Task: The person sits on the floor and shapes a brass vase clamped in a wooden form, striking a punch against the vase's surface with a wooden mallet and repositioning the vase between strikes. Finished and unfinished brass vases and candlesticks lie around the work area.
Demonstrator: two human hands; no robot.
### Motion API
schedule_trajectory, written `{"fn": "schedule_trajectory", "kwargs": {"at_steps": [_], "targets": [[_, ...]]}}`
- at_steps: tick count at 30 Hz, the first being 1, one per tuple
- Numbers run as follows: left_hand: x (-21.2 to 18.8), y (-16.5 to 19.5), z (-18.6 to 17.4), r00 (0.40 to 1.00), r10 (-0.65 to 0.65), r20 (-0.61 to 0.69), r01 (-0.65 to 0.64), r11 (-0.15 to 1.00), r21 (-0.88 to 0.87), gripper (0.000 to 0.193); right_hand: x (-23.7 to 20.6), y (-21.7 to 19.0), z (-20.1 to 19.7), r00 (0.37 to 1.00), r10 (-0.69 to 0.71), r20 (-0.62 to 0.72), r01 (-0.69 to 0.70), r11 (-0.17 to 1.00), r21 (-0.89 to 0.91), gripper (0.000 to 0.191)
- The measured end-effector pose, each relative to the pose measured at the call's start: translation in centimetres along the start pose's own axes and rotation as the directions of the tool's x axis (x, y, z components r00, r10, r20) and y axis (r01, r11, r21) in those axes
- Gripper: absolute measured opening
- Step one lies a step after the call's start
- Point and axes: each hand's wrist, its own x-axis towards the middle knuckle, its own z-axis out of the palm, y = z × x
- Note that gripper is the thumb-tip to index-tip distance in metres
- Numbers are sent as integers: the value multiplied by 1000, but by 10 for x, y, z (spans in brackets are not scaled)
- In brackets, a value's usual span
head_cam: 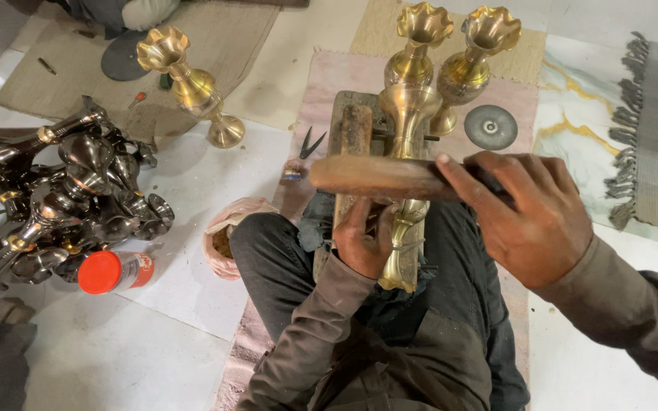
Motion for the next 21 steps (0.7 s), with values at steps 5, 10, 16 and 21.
{"fn": "schedule_trajectory", "kwargs": {"at_steps": [5,10,16,21], "targets": [[0,0,0,1000,1,-24,-1,1000,27,27,-8,0,2,999,-35,-36,30,989,-142,58],[-1,-1,1,999,24,-44,-23,999,22,27,-4,-1,3,993,-116,-2,110,947,-300,54],[-4,-2,-1,998,36,-56,-32,996,80,24,-7,-5,2,993,-117,11,114,933,-341,46],[-5,-5,1,999,38,-38,-38,999,-5,21,-13,-4,3,988,-124,91,152,877,-456,47]]}}
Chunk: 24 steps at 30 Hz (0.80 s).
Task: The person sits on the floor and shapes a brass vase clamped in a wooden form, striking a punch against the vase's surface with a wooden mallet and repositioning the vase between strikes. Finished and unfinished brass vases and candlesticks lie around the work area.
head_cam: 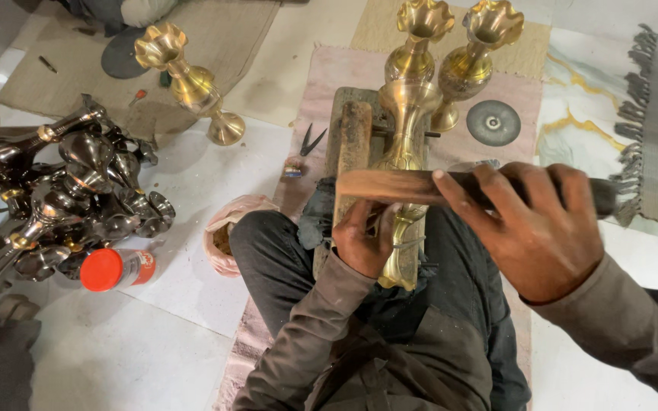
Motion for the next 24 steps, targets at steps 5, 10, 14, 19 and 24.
{"fn": "schedule_trajectory", "kwargs": {"at_steps": [5,10,14,19,24], "targets": [[0,-6,2,1000,-11,-3,11,1000,11,21,-1,1,-6,998,32,-54,-28,998,65,40],[-6,-14,3,990,137,-25,-130,976,176,19,-3,-3,-15,987,117,-107,-89,966,241,47],[-12,-21,-1,1000,23,14,-25,993,115,17,-15,-9,-14,986,166,-35,-155,966,204,52],[2,-22,-15,968,98,-231,-87,995,57,15,-41,-17,14,923,383,46,-371,849,377,55],[21,4,-37,989,-35,-143,44,998,54,27,-77,-42,62,839,463,286,-544,700,462,56]]}}
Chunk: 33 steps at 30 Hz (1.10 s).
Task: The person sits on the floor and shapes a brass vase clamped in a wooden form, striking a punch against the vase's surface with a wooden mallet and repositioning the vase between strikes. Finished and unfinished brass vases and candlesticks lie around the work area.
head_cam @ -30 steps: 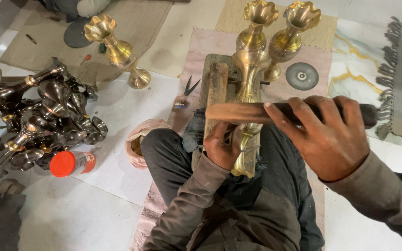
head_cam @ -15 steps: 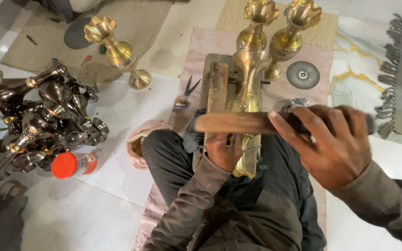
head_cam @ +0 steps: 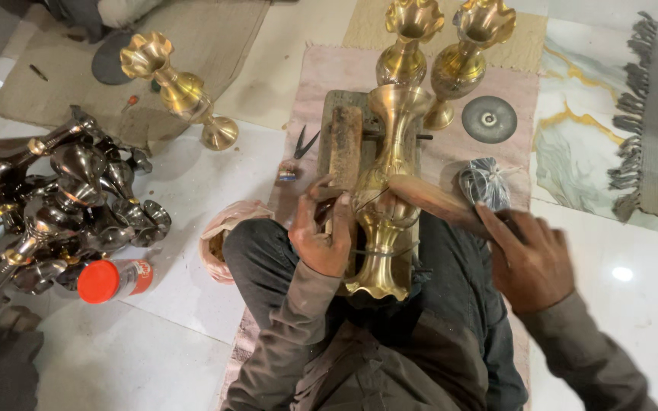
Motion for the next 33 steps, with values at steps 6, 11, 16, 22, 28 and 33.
{"fn": "schedule_trajectory", "kwargs": {"at_steps": [6,11,16,22,28,33], "targets": [[33,17,7,919,-111,378,127,992,-17,47,-33,-8,57,972,233,-13,-199,855,480,64],[48,16,24,806,-35,591,41,999,3,48,-37,-7,68,948,314,47,-289,794,534,65],[58,17,34,709,-98,698,20,993,119,51,-29,5,65,962,268,55,-255,805,536,66],[68,20,36,609,-117,784,-164,949,268,54,-19,15,55,975,212,66,-218,855,471,64],[68,14,32,610,-26,792,-236,948,213,53,-6,20,48,978,190,80,-207,884,419,63],[69,11,28,576,-106,810,-177,952,251,52,6,26,38,993,88,82,-106,964,245,70]]}}
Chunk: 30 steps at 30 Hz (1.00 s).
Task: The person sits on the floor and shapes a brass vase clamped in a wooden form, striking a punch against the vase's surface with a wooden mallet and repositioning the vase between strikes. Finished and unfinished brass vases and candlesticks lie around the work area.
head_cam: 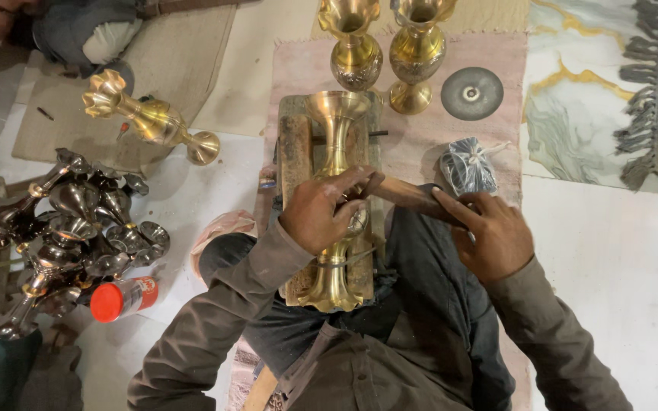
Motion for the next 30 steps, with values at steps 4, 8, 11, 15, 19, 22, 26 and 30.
{"fn": "schedule_trajectory", "kwargs": {"at_steps": [4,8,11,15,19,22,26,30], "targets": [[4,4,0,989,129,-71,-123,988,91,52,6,-3,-8,988,101,-118,-67,964,257,70],[4,13,-1,996,71,-47,-66,994,88,46,6,-1,-18,990,87,-116,-25,890,455,72],[7,18,-4,1000,23,-2,-23,995,97,44,5,1,-19,986,69,-152,-11,935,354,71],[12,19,-4,989,127,-71,-123,991,58,48,4,0,-15,974,194,-120,-99,833,544,64],[16,18,-2,999,-36,2,36,994,99,48,3,-3,-16,968,89,-236,-26,965,260,69],[16,16,-1,1000,-16,6,15,993,121,49,2,-5,-19,968,145,-203,-48,907,418,68],[17,15,-1,997,80,-23,-76,987,140,52,-1,-3,-19,962,181,-203,-85,910,407,67],[22,13,-1,994,-52,97,40,992,122,48,-7,3,-11,990,113,-83,-80,942,324,71]]}}
